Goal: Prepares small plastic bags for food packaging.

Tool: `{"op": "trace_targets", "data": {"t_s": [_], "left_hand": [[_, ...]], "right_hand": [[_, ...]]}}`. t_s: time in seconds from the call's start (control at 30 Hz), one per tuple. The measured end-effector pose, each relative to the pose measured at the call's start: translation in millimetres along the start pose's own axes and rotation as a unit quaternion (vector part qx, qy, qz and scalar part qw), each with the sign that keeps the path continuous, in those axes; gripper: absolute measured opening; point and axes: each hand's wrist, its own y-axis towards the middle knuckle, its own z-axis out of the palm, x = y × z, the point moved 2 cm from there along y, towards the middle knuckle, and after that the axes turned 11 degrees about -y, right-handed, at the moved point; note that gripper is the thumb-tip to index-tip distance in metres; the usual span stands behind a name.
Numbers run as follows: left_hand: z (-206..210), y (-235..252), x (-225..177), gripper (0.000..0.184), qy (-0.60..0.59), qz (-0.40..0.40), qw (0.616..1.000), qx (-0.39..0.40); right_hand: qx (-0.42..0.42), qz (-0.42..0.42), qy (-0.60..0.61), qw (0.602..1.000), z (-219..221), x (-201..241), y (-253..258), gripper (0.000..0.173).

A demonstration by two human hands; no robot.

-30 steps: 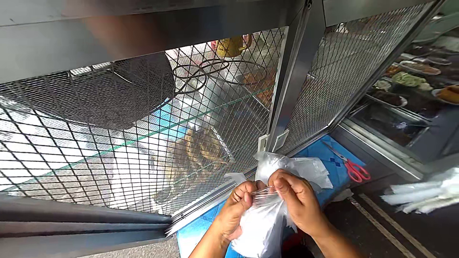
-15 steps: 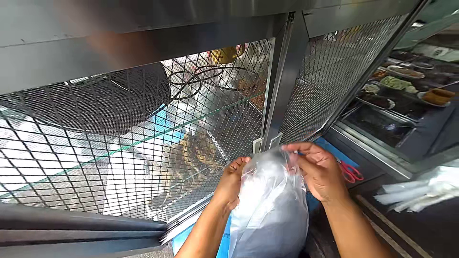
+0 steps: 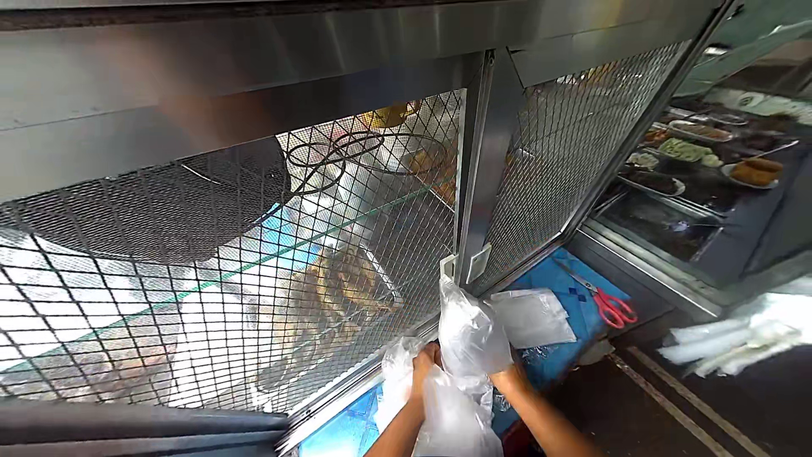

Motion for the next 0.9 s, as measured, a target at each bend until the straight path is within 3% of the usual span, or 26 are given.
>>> {"op": "trace_targets", "data": {"t_s": [0.13, 0.17, 0.23, 0.3, 0.33, 0.43, 0.57, 0.77, 0.9], "left_hand": [[-16.0, 6.3, 6.8, 0.022, -0.047, 0.009, 0.999, 0.003], [-20.7, 2.9, 8.3, 0.021, -0.082, 0.024, 0.996, -0.014], [-31.0, -5.9, 6.0, 0.022, -0.127, 0.038, 0.990, -0.045], [-39.1, -12.6, 4.7, 0.023, -0.134, 0.055, 0.986, -0.080], [-42.5, -14.4, 4.1, 0.023, -0.136, 0.060, 0.985, -0.092], [-46.9, -19.2, 3.1, 0.022, -0.143, 0.073, 0.983, -0.092], [-46.6, -31.7, -1.7, 0.020, -0.223, 0.100, 0.967, -0.069], [-56.8, -70.9, -30.6, 0.021, -0.322, 0.112, 0.939, -0.041], [-63.5, -101.6, -68.8, 0.026, -0.379, 0.134, 0.916, -0.006]], "right_hand": [[0.104, -0.099, -0.004, 0.990, -41.8, -0.6, 9.1, 0.054], [0.123, -0.139, 0.025, 0.982, -53.9, -0.3, 7.3, 0.064], [0.132, -0.223, 0.146, 0.955, -75.2, 5.1, 0.9, 0.102], [0.074, -0.285, 0.267, 0.918, -81.6, 18.4, -1.9, 0.134], [0.024, -0.312, 0.305, 0.899, -79.6, 27.3, -1.2, 0.139], [-0.105, -0.312, 0.340, 0.881, -62.7, 53.7, -2.2, 0.128], [-0.158, -0.271, 0.289, 0.904, -29.7, 56.6, -5.6, 0.104], [-0.153, -0.186, 0.278, 0.930, 7.0, 20.4, -11.6, 0.092], [-0.042, -0.188, 0.210, 0.958, -9.9, 10.0, -10.8, 0.080]]}}
